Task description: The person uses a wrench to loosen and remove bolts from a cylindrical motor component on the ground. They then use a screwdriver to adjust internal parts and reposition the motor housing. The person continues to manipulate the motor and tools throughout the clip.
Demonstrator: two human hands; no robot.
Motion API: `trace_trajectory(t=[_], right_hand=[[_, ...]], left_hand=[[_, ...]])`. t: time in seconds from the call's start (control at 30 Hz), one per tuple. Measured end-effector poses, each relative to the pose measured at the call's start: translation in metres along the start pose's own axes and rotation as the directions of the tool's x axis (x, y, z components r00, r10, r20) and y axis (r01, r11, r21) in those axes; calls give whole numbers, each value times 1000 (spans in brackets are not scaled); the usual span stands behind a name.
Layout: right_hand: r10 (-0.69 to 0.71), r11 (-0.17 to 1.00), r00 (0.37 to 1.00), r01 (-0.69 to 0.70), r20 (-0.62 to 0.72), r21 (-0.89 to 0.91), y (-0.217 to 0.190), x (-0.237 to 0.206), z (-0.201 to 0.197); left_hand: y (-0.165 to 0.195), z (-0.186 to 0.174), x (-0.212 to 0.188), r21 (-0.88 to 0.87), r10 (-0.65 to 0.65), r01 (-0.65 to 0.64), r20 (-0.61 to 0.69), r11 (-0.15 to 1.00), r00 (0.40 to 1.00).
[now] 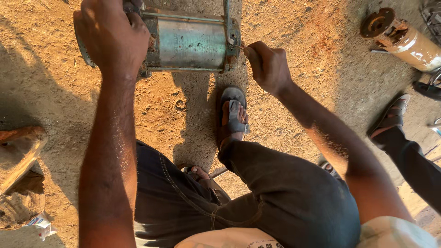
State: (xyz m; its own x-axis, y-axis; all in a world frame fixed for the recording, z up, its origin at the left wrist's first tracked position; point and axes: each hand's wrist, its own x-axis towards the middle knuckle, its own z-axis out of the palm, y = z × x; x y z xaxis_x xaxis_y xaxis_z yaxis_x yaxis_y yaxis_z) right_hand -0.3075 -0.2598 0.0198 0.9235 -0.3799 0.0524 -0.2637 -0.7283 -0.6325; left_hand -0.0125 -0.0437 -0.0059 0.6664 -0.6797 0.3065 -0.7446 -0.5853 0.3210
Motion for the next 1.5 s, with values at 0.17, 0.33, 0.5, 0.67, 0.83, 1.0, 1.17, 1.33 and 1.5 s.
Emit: trace_trajectory(t=[0.17, 0.33, 0.5, 0.67, 0.83, 1.0, 1.17, 1.33, 1.5], right_hand=[[59, 995, 997, -54, -57, 85, 0, -8, 12], [98, 982, 986, -73, -137, 175, 6, -17, 32], [153, 958, 977, -110, -148, 264, 20, -20, 50], [102, 964, 978, -52, -181, 262, 29, -25, 59], [111, 958, 970, -47, -218, 281, 36, -24, 69], [102, 958, 963, -28, -248, 285, 38, -25, 76], [84, 956, 961, -3, -264, 295, 36, -24, 77], [129, 950, 972, -64, -196, 304, 32, -26, 71], [397, 858, 917, -353, -45, 373, 23, -24, 42]], left_hand=[[5, -11, 7, -22, -34, 35, 43, 999, 999], [6, -15, 7, -26, 37, -36, 16, 999, 999], [2, -13, 5, 19, 24, -24, 39, 1000, 999], [1, -7, 7, -13, 2, -1, 32, 1000, 999], [2, -5, 7, 17, -29, 28, 33, 999, 999], [4, -3, 7, 17, 1, -1, 1, 1000, 1000], [5, 1, 8, 50, -37, 37, -4, 998, 999], [7, -4, 11, 51, -58, 56, 23, 997, 998], [8, -11, 17, -103, -40, 48, 79, 993, 996]])
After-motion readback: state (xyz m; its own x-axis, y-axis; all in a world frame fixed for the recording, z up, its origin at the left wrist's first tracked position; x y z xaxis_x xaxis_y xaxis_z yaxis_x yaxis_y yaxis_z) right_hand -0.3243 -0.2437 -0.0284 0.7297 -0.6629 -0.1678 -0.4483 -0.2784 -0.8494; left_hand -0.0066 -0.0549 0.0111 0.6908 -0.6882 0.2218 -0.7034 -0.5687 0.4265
